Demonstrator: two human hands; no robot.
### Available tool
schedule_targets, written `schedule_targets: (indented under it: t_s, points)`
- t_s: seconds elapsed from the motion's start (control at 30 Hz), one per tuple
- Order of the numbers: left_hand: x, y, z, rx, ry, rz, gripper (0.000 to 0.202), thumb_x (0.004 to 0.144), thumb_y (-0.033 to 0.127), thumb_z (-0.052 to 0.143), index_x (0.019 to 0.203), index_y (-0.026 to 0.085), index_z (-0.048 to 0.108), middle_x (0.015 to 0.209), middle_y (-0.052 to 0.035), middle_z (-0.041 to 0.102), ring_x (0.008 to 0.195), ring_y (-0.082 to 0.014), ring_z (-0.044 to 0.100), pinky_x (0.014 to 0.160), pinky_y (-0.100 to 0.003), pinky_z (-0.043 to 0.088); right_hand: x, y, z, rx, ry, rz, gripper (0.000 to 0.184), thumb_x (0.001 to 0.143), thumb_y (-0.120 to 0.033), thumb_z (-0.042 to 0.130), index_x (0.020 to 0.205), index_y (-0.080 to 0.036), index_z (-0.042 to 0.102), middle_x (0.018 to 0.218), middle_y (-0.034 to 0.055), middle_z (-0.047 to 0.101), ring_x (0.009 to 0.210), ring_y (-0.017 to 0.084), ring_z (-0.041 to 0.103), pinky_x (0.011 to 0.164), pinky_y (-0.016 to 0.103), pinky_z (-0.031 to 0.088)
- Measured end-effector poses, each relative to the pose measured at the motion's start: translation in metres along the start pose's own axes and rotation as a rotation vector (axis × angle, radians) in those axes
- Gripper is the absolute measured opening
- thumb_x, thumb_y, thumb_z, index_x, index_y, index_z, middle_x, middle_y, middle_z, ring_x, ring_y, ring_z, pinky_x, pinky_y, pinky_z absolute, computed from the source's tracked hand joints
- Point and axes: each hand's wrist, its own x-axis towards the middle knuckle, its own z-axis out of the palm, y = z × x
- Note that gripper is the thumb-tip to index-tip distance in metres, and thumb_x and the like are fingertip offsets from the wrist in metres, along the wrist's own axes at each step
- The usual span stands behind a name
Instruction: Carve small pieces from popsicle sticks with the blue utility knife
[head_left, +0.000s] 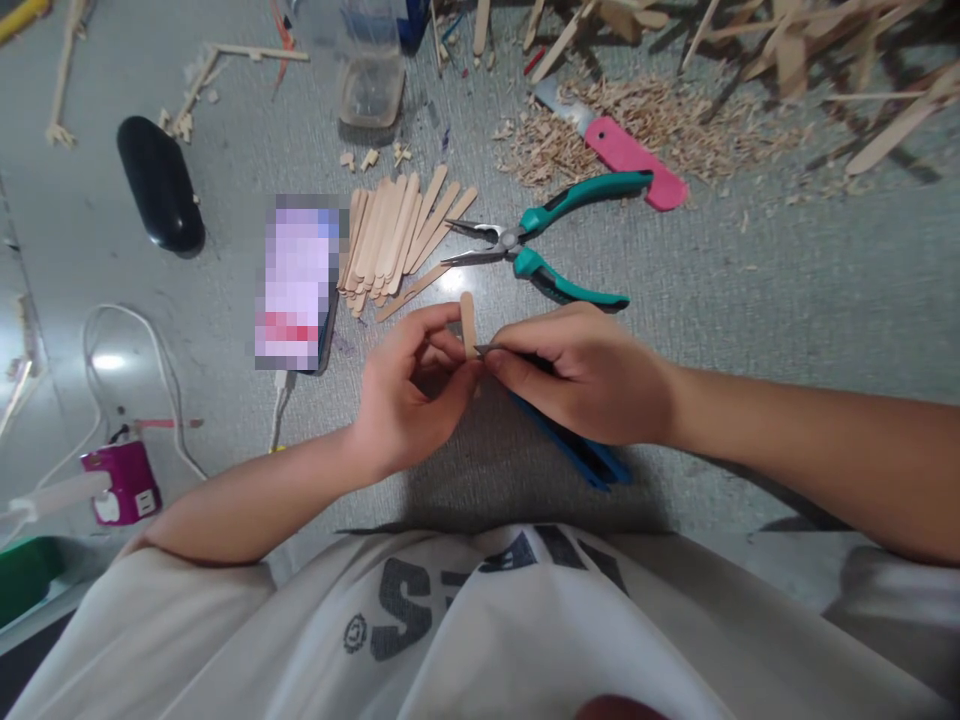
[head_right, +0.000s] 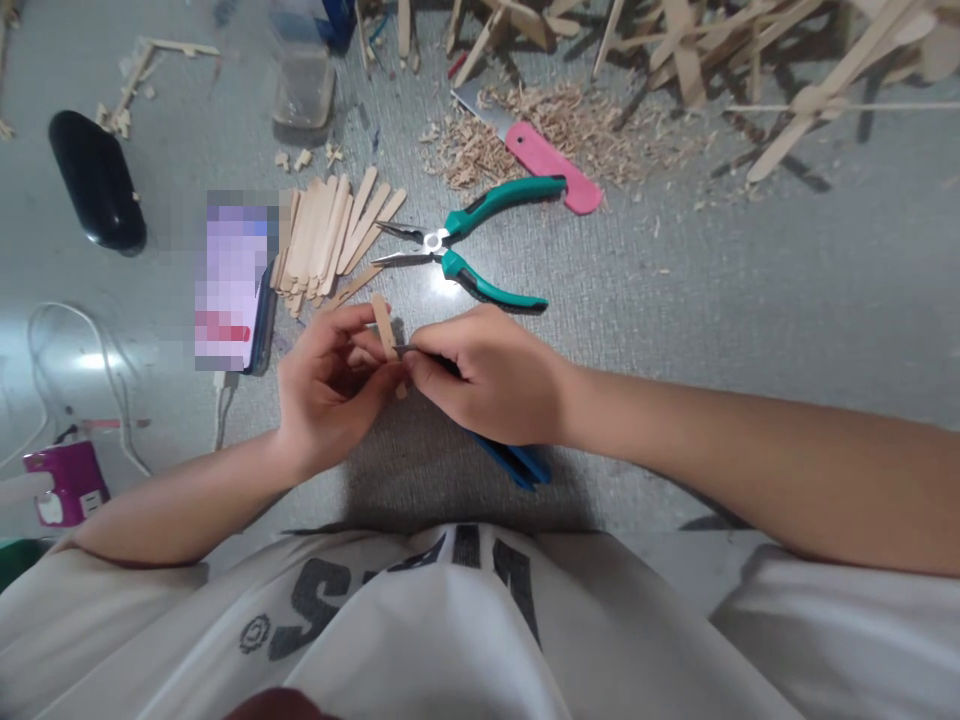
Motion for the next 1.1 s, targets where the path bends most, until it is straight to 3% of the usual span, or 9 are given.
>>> schedule_targets:
  t_s: [0.17,0.33,0.5,0.7,0.87,1.0,1.1]
  points:
    - [-0.005,-0.009,-0.003,0.116,0.025,0.011,0.042,0.091,0.018,0.087,0.130,0.022,0.074,0.085,0.0030,0.074,0.068,-0.0102,0.072,0.063,-0.022,0.057,0.000,-0.003,0.000,-0.010,-0.004,0.040,0.048,0.103,-0.020,0.061,0.063,-0.024,0.034,0.054,-0.0049,0.032,0.052,0.012,0.031,0.060,0.038,0.026]
    - [-0.008,-0.017,-0.007,0.247,0.058,0.071,0.039,0.094,0.022,0.085,0.132,0.024,0.079,0.091,-0.0010,0.079,0.080,-0.0138,0.075,0.074,-0.026,0.061,0.003,-0.004,0.002,0.024,-0.018,0.083,0.056,0.105,-0.024,0.068,0.061,-0.022,0.034,0.055,-0.0042,0.030,0.055,0.011,0.032,0.061,0.038,0.024]
    - [-0.004,-0.013,-0.006,0.251,0.047,0.087,0.037,0.093,0.019,0.083,0.129,0.022,0.081,0.091,-0.0016,0.080,0.078,-0.0130,0.076,0.072,-0.024,0.062,0.007,-0.005,0.002,0.028,-0.013,0.113,0.054,0.102,-0.016,0.065,0.059,-0.022,0.034,0.054,-0.0039,0.031,0.053,0.011,0.031,0.058,0.038,0.023]
    - [0.002,-0.001,-0.004,-0.014,0.015,0.009,0.033,0.089,0.016,0.089,0.121,0.022,0.081,0.081,0.0031,0.077,0.064,-0.0108,0.076,0.062,-0.022,0.062,0.008,-0.002,-0.008,0.184,-0.099,0.073,0.042,0.106,-0.021,0.060,0.064,-0.022,0.060,0.055,-0.0042,0.045,0.055,0.012,0.040,0.058,0.034,0.029]
    - [0.004,0.004,-0.005,-0.041,0.008,-0.046,0.036,0.086,0.020,0.095,0.119,0.023,0.081,0.080,0.0026,0.076,0.063,-0.0129,0.076,0.057,-0.024,0.061,0.006,0.004,-0.010,0.168,-0.100,0.011,0.042,0.106,-0.023,0.061,0.064,-0.022,0.059,0.055,-0.0050,0.043,0.055,0.011,0.038,0.057,0.033,0.028]
    - [0.004,-0.004,-0.006,-0.095,-0.033,0.016,0.037,0.089,0.010,0.090,0.122,0.024,0.082,0.084,0.0031,0.077,0.065,-0.0113,0.078,0.062,-0.022,0.064,0.005,0.005,-0.011,0.152,-0.110,-0.026,0.039,0.106,-0.022,0.060,0.067,-0.022,0.062,0.056,-0.0058,0.041,0.055,0.010,0.038,0.057,0.032,0.028]
    - [0.005,-0.015,-0.008,-0.140,-0.094,0.159,0.043,0.092,0.008,0.087,0.132,0.025,0.081,0.087,0.0034,0.077,0.067,-0.0096,0.079,0.063,-0.018,0.064,0.004,0.006,-0.012,0.109,-0.127,-0.051,0.037,0.109,-0.022,0.058,0.074,-0.020,0.069,0.059,-0.0064,0.044,0.056,0.010,0.039,0.058,0.031,0.029]
